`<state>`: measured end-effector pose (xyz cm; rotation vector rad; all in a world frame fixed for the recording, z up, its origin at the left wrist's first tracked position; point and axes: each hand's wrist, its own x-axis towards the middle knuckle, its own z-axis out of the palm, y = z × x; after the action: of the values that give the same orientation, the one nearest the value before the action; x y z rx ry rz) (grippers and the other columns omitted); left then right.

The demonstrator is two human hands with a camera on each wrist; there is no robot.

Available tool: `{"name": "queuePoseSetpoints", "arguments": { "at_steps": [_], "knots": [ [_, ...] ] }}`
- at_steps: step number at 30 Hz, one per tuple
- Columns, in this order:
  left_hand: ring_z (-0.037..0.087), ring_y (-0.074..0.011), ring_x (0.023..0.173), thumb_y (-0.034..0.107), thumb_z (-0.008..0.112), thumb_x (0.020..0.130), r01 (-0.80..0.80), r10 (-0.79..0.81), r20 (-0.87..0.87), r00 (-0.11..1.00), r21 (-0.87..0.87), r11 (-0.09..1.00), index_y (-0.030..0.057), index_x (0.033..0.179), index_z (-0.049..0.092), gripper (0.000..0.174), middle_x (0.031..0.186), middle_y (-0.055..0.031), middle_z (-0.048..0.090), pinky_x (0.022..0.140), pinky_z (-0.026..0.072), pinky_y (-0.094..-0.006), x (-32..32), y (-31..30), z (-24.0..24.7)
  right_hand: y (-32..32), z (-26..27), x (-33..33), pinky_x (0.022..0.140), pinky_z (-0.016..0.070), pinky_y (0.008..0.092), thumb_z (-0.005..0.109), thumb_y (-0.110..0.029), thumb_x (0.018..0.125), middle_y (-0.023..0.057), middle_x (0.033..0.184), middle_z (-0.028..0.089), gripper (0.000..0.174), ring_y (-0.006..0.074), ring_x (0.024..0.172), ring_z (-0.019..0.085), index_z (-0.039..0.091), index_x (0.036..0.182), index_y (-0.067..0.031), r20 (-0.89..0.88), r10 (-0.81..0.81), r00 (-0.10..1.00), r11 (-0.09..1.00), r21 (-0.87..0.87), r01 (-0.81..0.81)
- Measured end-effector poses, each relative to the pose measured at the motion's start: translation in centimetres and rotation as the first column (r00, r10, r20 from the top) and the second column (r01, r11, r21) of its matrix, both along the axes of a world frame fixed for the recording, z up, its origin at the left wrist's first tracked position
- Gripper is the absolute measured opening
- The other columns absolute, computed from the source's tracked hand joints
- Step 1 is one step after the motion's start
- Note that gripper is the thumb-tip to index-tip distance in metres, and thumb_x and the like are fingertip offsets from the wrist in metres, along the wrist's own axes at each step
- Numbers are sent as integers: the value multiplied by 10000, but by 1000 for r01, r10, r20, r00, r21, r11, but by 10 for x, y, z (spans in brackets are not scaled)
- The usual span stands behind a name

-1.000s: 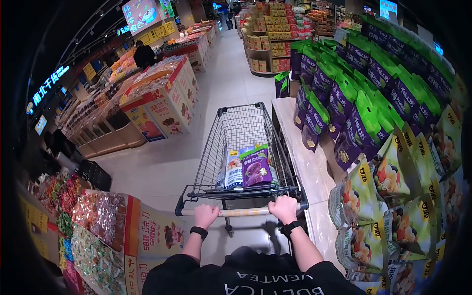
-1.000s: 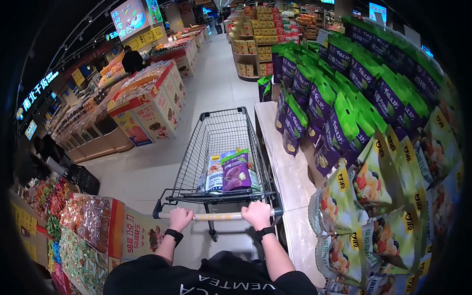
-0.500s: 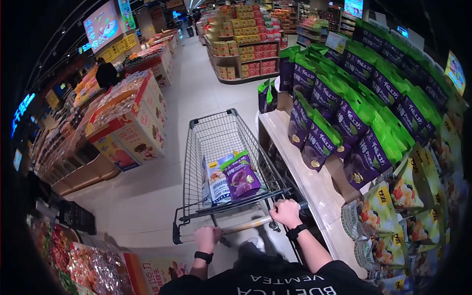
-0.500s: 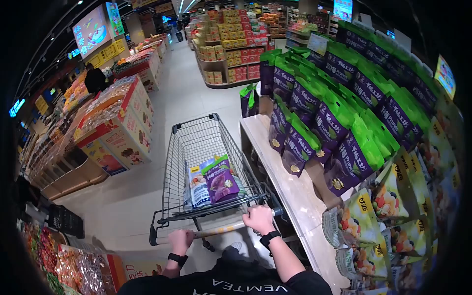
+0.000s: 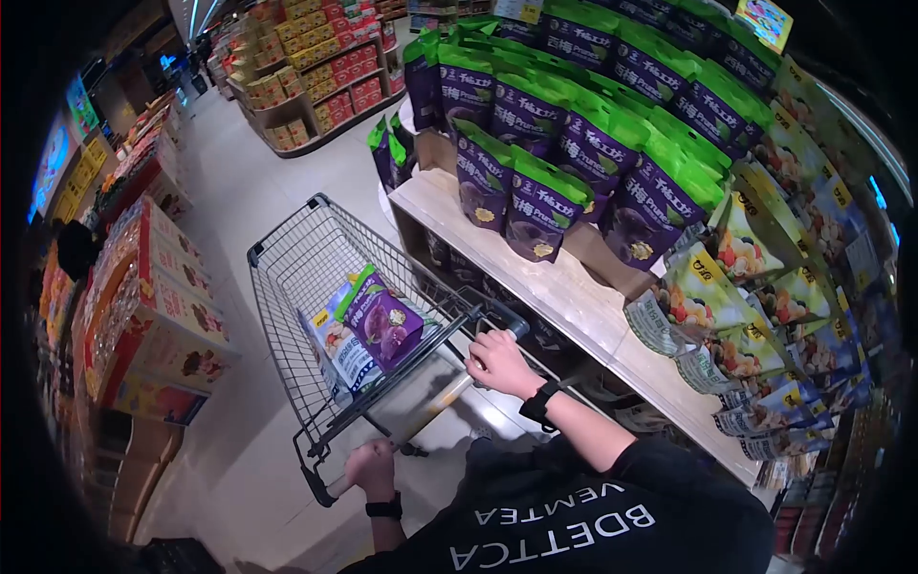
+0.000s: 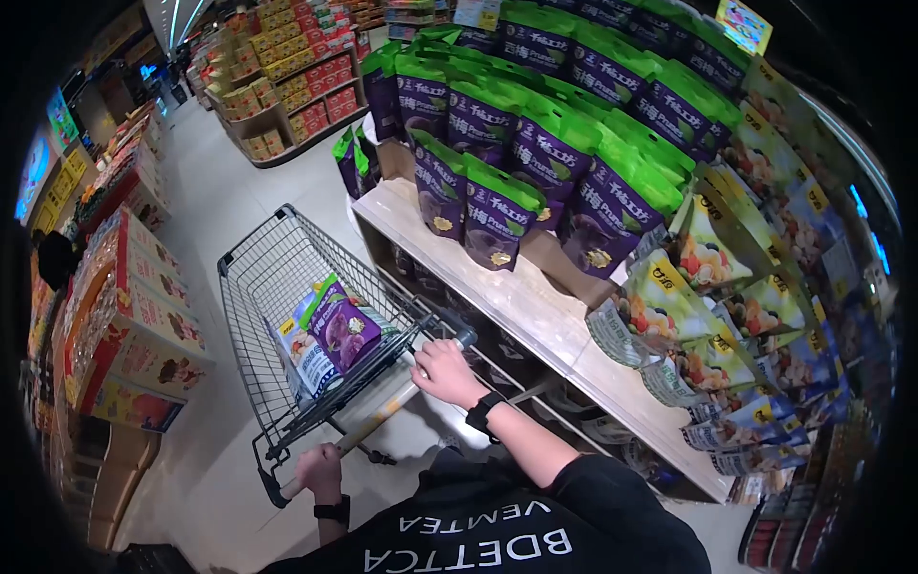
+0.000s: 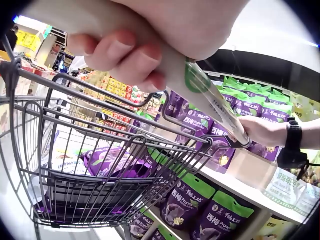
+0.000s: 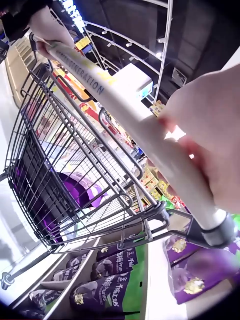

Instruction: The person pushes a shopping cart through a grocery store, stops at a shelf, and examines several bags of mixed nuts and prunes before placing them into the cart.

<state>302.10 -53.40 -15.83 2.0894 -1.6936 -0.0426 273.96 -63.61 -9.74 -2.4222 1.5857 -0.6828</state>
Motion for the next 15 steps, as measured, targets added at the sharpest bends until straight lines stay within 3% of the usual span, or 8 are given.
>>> {"name": "queuePoseSetpoints", "arguments": {
  "at_steps": [1,2,5,6,8,9,11,15],
  "knots": [
    [566,-290,579,236,582,670,32,-21,-94,995,127,991,126,638,639,127,598,-73,583,570,427,-421,2,0,10,1,2,-2,715,350,367,548,-254,788,90,730,469,228,268,776,474,518,671,-61,51,11,999,1000,27,-12],
    [566,-290,579,236,582,670,95,-84,-90,992,127,987,126,638,639,127,598,-73,583,570,427,-421,5,-6,17,3,10,-5,780,368,377,551,-260,806,103,816,510,220,281,838,491,553,778,-41,105,29,994,987,156,-45],
    [534,-294,817,206,558,681,99,-85,-69,994,230,968,97,818,545,175,850,-72,536,766,376,-430,-1,-22,50,18,48,-18,911,364,371,553,-262,836,121,1021,532,296,288,1004,492,537,1017,-28,422,-54,905,981,192,-31],
    [534,-270,812,124,550,686,212,-187,-212,959,105,972,61,836,543,163,871,-84,531,760,401,-398,-11,-30,76,22,69,-25,944,355,364,554,-262,843,124,1082,526,338,286,1053,483,518,1086,-28,459,-50,887,988,156,-25],
    [542,-246,805,-15,535,661,368,-350,-601,719,-98,925,20,844,539,186,871,-97,543,764,425,-344,-42,-48,130,41,119,-43,919,394,351,577,-131,808,115,1109,547,295,260,1051,515,542,1082,-28,466,-102,879,994,71,77],
    [542,-246,805,-15,535,661,386,-358,-602,714,-88,918,20,844,539,186,871,-97,543,764,425,-344,-58,-54,153,52,138,-53,908,401,350,573,-112,799,117,1083,563,274,260,1026,529,558,1056,-21,466,-124,876,991,20,130],
    [552,-242,786,-122,508,618,586,-714,-570,407,-437,683,-18,843,533,249,860,-120,561,741,443,-297,-95,-65,192,77,168,-76,878,418,346,561,-81,782,118,1024,593,235,257,977,552,584,1005,-10,450,-173,876,973,-58,221],
    [575,-231,693,-74,551,609,626,-884,-453,-112,-723,292,4,781,531,190,818,-143,574,619,463,-295,-157,-69,230,140,181,-107,771,448,341,570,-64,757,104,884,629,150,256,838,585,615,887,-7,397,-318,861,927,-61,370]
  ]
}}
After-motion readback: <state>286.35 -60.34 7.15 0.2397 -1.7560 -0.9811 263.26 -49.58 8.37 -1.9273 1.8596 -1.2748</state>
